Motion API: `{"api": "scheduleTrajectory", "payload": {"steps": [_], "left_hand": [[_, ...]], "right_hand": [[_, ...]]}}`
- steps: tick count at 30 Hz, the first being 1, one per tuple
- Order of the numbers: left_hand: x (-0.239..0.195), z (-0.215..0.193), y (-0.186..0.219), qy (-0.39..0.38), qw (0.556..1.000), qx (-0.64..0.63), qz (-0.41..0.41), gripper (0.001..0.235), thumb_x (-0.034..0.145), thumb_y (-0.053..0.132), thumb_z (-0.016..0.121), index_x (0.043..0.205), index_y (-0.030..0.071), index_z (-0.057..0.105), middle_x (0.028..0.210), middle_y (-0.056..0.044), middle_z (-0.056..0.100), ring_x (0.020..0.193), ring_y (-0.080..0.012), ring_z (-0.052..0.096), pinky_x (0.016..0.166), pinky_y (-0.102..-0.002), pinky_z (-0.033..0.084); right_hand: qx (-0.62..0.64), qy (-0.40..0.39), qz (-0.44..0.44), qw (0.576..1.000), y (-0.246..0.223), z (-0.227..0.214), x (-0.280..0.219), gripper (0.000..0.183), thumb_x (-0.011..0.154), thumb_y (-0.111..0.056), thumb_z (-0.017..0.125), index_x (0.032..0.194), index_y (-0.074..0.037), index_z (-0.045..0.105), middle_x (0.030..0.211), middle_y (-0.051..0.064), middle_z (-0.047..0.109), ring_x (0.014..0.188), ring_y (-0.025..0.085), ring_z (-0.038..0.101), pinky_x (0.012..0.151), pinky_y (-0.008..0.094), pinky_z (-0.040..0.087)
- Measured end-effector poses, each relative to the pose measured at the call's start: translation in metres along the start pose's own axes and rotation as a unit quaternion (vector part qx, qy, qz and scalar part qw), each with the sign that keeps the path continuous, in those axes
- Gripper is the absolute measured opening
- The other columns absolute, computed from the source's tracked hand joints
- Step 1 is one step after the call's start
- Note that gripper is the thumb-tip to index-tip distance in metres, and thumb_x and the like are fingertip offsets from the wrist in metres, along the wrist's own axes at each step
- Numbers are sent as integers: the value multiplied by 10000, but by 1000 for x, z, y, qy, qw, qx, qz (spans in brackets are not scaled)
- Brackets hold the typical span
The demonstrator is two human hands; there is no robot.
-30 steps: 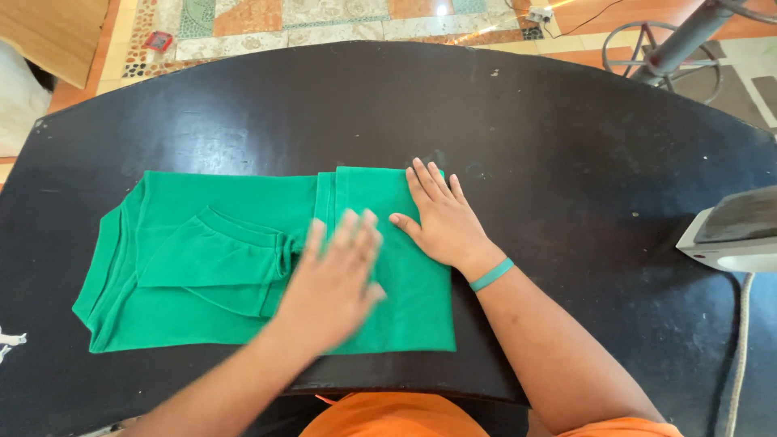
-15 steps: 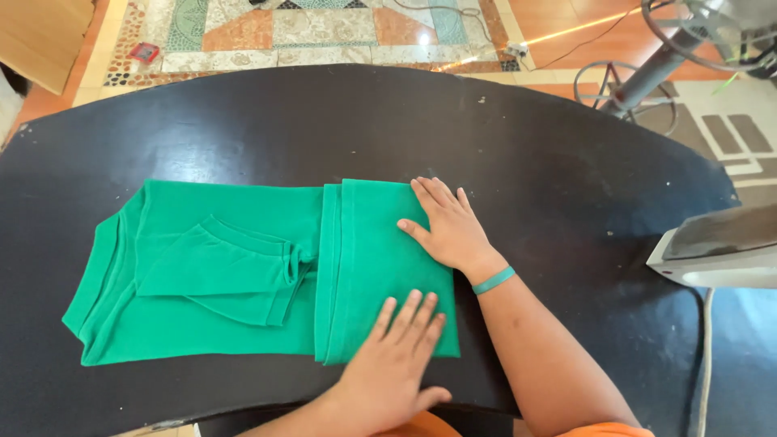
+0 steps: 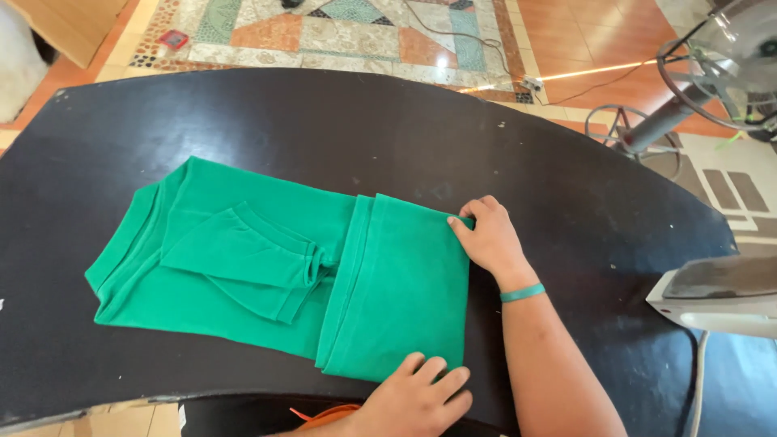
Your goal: The person irons a green polo shirt on a black table using a white iron. They smooth the shirt, fold it in half, and then iron the folded edges. Finally, they fold the shirt into a compact square and iron the top surface.
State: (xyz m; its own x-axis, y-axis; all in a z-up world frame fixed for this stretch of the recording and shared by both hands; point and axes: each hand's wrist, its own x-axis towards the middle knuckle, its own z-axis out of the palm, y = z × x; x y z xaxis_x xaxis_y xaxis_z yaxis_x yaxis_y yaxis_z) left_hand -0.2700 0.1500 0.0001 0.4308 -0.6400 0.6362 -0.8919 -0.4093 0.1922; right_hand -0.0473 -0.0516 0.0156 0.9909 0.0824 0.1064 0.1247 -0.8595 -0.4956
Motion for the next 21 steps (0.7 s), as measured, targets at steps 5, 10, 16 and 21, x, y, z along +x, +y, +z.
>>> {"api": "scheduleTrajectory", "payload": {"steps": [5,10,16,21], "left_hand": [[-4,8,-4,-35,999,-21,15,77,920,147,621,854,129,584,1062,-116,564,778,-297,479,627,-414,351],[3,6,-6,-110,992,-60,5,60,944,168,610,916,128,575,983,-109,518,739,-293,506,563,-416,386],[11,23,1,-114,993,-4,4,104,902,150,673,928,154,573,853,-62,535,632,-310,556,442,-412,418],[24,36,4,-147,987,-53,25,133,937,190,593,1022,161,692,1023,-73,636,812,-289,659,526,-401,540]], "right_hand": [[23,-57,47,997,-13,-19,-8,257,959,-366,668,867,-145,577,820,37,574,781,213,524,723,388,414],[89,-88,100,987,-24,-31,-9,166,897,-300,760,985,-189,674,689,-27,589,665,128,532,662,318,429],[268,-100,113,952,-11,-28,-4,172,910,-166,738,1056,-75,722,656,54,537,486,165,492,403,290,400],[379,-90,77,918,20,-19,2,194,868,-116,713,1060,-94,705,701,33,580,494,99,437,354,250,358]]}}
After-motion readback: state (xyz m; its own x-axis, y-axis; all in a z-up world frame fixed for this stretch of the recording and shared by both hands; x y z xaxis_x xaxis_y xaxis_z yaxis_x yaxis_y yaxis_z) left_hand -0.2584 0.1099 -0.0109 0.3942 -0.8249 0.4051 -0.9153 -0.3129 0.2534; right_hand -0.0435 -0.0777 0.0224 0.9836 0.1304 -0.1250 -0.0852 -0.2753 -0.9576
